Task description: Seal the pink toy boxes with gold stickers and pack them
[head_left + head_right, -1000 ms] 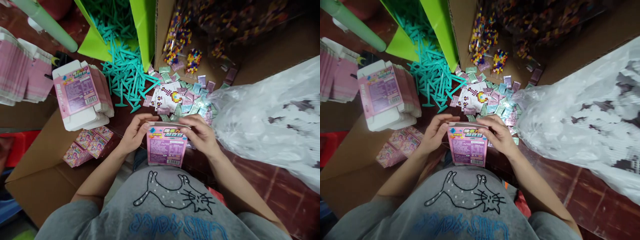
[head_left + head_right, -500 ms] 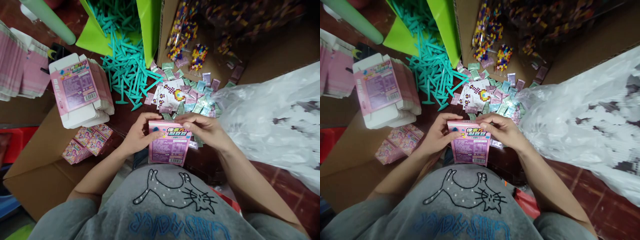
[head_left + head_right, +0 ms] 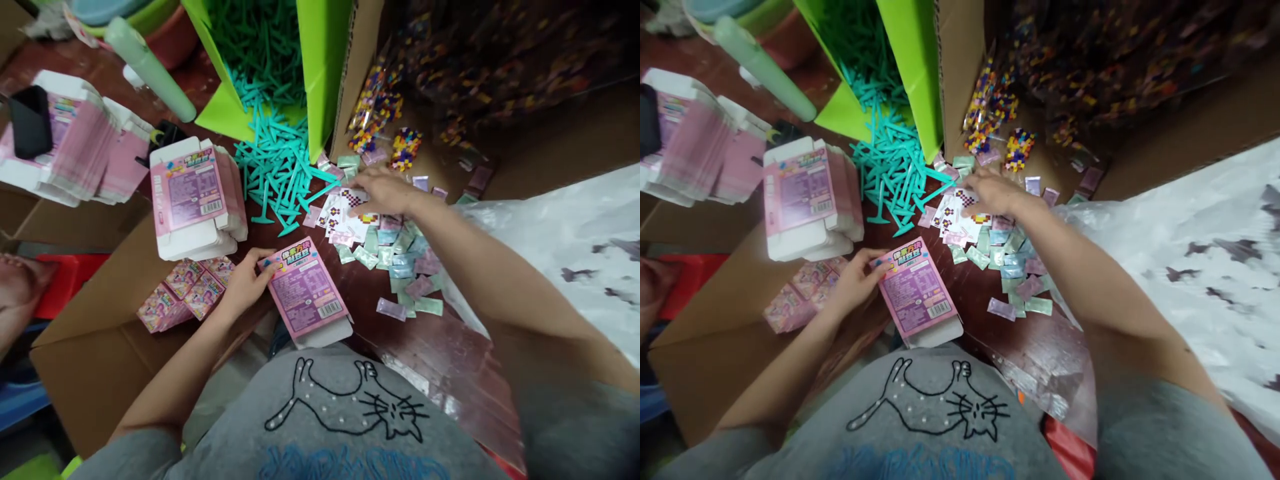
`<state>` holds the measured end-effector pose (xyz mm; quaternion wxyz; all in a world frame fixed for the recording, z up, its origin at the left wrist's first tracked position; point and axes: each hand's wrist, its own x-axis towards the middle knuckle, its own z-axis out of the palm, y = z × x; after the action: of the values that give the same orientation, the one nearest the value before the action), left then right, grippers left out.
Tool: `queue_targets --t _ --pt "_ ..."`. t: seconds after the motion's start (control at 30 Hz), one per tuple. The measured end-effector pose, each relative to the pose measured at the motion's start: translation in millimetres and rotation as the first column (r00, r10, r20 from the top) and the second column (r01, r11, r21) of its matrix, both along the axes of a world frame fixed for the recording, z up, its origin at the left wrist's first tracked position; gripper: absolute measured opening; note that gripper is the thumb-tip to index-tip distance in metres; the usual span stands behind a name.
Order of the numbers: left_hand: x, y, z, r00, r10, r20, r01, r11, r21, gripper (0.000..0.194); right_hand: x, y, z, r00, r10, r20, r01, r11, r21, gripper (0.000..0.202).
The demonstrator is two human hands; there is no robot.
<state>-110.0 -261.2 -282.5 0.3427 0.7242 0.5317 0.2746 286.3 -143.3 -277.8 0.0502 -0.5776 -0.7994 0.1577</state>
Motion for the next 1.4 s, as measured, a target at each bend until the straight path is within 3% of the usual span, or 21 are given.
queue_targets --t 0.13,0.27,0.37,0.53,0.73,0.83,0.93,1.13,1.3,1.4 --pt "18 40 12.8 0.933 0.034 -0.359 0.072 0.957 0.280 0.022 5 15 1.8 0.986 -0.015 -0.163 0.004 0.998 -0.068 0.044" --pt "58 82 12.8 0.813 -0.086 -0.576 0.226 0.958 0.176 0.023 16 5 8.0 0.952 -0.030 -0.303 -0.006 0.993 -0.117 0.048" --pt "70 95 8.8 0.779 -0.136 -0.612 0.313 0.930 0.192 0.011 24 -7 11.3 0.943 -0.045 -0.330 0.012 0.995 -0.103 0.045" --pt "61 94 23.0 0.861 -0.063 -0.505 0.224 0.938 0.265 0.013 31 -22 10.7 0.921 -0.064 -0.384 0.086 0.996 0.039 0.042" --pt "56 84 60.2 0.960 -0.011 -0.279 0.089 0.959 0.268 0.021 12 -35 2.7 0.994 -0.102 -0.043 0.101 0.994 -0.032 0.064" --pt "60 81 69.5 0.983 0.018 -0.183 0.032 0.964 0.263 0.021 7 -34 3.6 0.990 -0.130 -0.052 0.130 0.991 0.002 0.038" --pt "63 77 70.1 0.998 0.023 -0.064 -0.006 0.967 0.255 0.023 10 -34 6.5 0.987 -0.134 -0.084 0.139 0.989 0.045 0.023" --pt "71 72 53.2 0.979 -0.020 0.203 0.009 0.999 0.054 0.037 -1 -41 8.8 0.988 -0.153 -0.017 0.152 0.988 -0.032 0.057" --pt "80 67 45.7 0.966 -0.030 0.258 0.033 0.999 -0.007 0.041 -18 -52 20.7 0.986 -0.163 -0.022 0.164 0.981 0.101 0.017" --pt "80 65 45.9 0.955 -0.059 0.289 0.066 0.998 -0.017 0.043 -8 -63 33.8 0.980 -0.121 -0.157 0.135 0.987 0.086 0.009"
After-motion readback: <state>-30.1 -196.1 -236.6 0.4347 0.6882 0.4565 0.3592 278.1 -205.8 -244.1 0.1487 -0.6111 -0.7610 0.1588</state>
